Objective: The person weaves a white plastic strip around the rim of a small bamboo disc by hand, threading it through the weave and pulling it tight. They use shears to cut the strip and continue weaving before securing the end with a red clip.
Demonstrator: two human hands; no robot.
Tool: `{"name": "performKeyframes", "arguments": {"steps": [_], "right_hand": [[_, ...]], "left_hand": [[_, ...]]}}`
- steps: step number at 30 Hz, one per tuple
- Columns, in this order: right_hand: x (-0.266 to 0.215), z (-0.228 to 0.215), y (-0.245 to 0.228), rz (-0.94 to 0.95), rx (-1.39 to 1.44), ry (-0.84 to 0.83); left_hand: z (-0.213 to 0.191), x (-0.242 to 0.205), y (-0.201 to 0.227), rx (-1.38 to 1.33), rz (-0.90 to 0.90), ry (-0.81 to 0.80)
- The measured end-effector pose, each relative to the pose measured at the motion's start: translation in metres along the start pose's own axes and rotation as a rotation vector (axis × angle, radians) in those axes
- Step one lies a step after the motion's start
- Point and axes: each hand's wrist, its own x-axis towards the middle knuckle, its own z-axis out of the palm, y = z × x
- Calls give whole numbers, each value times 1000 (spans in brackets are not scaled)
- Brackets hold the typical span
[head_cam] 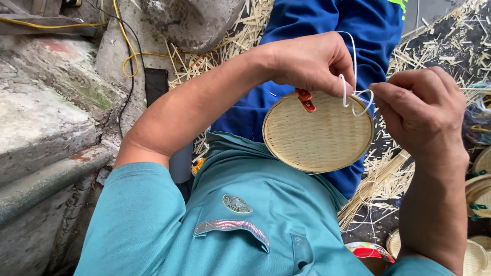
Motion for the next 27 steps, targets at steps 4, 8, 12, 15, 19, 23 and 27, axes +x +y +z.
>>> {"name": "performKeyframes", "arguments": {"steps": [4,8,12,15,19,23,27], "right_hand": [[-2,5,0,-12,-3,10],[-11,10,-2,68,26,28],[9,-4,-20,122,-22,74],[9,-5,-29,209,91,15],[-11,18,-31,383,218,-8],[-2,21,-31,551,501,-21],[5,27,-29,668,710,-73]], "left_hand": [[-3,10,-24,103,218,-1],[-1,4,-24,264,210,45],[2,-5,-9,341,134,89],[-1,-8,-12,437,204,89],[3,-11,7,322,-11,56],[-1,-8,-9,242,-31,71],[-3,-9,-22,250,71,104]]}}
